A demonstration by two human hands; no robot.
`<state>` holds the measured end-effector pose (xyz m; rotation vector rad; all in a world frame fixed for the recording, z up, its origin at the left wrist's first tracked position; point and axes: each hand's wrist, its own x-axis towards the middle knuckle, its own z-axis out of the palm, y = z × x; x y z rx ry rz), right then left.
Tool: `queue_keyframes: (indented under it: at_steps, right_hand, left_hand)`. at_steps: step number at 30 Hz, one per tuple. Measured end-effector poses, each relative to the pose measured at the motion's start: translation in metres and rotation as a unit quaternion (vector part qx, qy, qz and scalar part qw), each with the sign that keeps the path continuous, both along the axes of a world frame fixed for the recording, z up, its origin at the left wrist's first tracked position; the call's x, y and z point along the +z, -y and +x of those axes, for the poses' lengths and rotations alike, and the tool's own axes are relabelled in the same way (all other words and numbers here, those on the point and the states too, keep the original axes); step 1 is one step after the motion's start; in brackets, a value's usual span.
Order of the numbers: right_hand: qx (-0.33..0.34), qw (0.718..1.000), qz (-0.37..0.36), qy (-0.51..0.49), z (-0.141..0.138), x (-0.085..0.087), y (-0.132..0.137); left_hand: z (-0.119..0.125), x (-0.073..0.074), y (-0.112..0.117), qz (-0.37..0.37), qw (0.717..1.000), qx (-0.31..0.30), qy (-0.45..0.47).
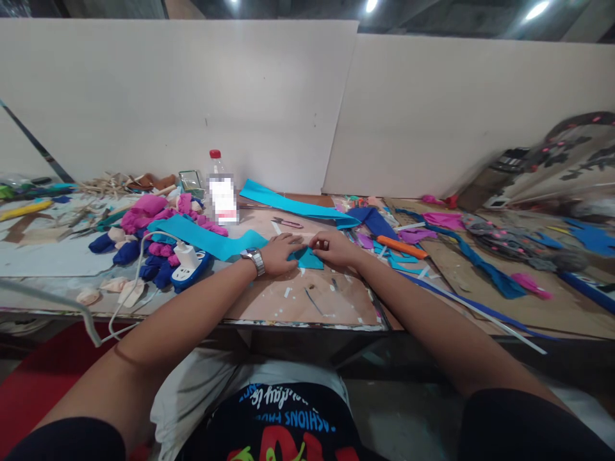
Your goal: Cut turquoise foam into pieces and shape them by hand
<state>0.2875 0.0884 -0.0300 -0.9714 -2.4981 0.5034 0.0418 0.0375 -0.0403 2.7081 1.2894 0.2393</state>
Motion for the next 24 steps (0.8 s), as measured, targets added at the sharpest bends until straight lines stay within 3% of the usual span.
queue_keyframes:
  at_steps: [15, 24]
  right_hand:
    - [0.057, 0.998, 0.019, 0.003, 0.0012, 0.0009, -0.0037]
    - [0.049, 0.999, 0.021, 0.008, 0.0025, -0.0026, -0.0076]
  left_hand:
    - [0.0011, 0.0023, 0.0009, -0.005, 1.0, 0.003, -0.002]
    - [0.0, -0.0029, -0.0032, 0.004, 1.0, -0.003, 0.003]
